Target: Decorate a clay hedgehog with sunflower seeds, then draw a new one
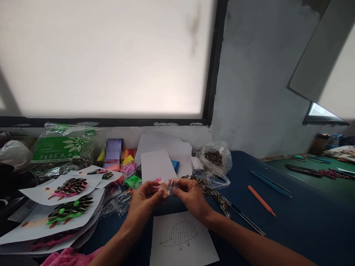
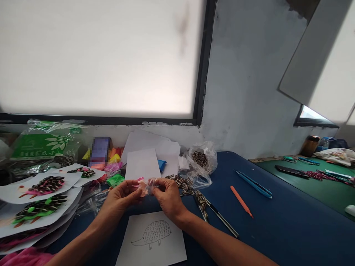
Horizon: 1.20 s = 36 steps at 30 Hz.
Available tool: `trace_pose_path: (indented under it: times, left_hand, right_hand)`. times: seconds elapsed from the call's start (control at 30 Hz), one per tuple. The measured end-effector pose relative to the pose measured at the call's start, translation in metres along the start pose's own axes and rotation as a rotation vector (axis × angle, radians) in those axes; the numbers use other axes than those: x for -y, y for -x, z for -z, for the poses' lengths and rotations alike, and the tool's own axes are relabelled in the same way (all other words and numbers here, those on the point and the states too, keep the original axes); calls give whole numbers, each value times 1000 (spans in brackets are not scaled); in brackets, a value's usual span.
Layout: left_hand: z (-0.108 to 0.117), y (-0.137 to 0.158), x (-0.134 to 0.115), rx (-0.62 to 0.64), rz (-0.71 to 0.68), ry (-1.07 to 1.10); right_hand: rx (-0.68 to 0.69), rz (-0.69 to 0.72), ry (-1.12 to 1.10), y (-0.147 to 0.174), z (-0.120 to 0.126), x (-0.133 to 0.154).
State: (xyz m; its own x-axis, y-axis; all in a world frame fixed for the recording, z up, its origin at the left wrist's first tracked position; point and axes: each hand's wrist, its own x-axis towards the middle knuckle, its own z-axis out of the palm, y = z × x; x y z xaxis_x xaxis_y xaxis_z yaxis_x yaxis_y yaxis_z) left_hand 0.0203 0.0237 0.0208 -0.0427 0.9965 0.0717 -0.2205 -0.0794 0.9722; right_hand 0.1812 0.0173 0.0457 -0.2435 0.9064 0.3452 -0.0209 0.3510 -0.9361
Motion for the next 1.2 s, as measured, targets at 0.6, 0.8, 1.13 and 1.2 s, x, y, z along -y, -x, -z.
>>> trace_pose_path:
  times: [0.6, 0.8, 1.13, 1.2]
  left_hand:
    - [6, -1, 8, 59, -17, 3]
    - [3, 1, 1, 50, -11, 9]
    - [-3, 7, -17, 32, 20, -4]
    - [-4, 9, -19, 57, 31, -13]
  right_hand:
    - [-44, 0, 46, 0, -1, -1]
    - [-23, -24, 73, -5, 3, 0]
    - [-35, -9, 107, -1, 2, 2]
    - [-44, -2, 101, -2, 2, 2]
